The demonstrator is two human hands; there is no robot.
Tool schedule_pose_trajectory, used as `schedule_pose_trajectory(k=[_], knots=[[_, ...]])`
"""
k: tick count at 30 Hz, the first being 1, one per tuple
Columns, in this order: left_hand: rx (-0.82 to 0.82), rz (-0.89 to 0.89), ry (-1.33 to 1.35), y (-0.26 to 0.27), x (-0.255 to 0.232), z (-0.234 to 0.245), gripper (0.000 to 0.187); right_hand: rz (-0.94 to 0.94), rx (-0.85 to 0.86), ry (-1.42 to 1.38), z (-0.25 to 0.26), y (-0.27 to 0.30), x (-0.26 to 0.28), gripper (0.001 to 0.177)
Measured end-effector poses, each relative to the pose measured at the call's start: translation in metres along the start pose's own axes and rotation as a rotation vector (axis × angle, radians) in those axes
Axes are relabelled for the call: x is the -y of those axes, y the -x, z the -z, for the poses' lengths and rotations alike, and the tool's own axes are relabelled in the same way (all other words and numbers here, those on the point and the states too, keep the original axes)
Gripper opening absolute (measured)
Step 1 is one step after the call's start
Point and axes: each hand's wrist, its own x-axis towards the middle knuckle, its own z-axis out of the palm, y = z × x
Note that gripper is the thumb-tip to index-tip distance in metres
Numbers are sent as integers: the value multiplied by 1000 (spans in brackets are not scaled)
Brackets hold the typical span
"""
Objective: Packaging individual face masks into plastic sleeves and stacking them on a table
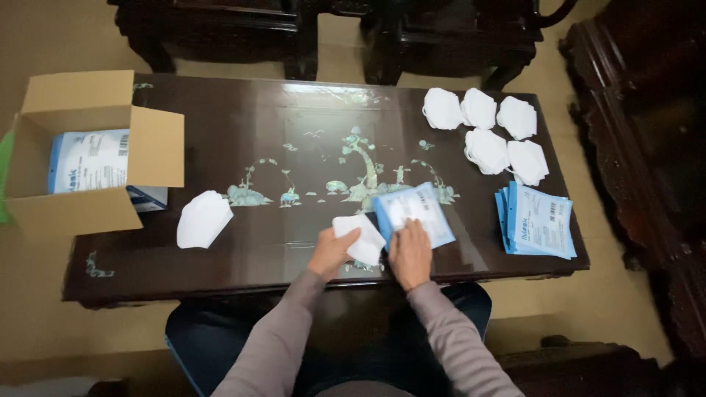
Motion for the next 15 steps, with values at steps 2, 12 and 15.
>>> schedule_pose_trajectory(k=[2,12,15], knots=[[14,-24,-65,-15,15,1,37,10,14,-72,3,-1,15,8],[-3,-98,-312,-29,43,2,46,-289,335,-267,16,-4,29,23],[-26,-103,-350,-23,32,-8,45,-351,408,-299,5,2,29,28]])
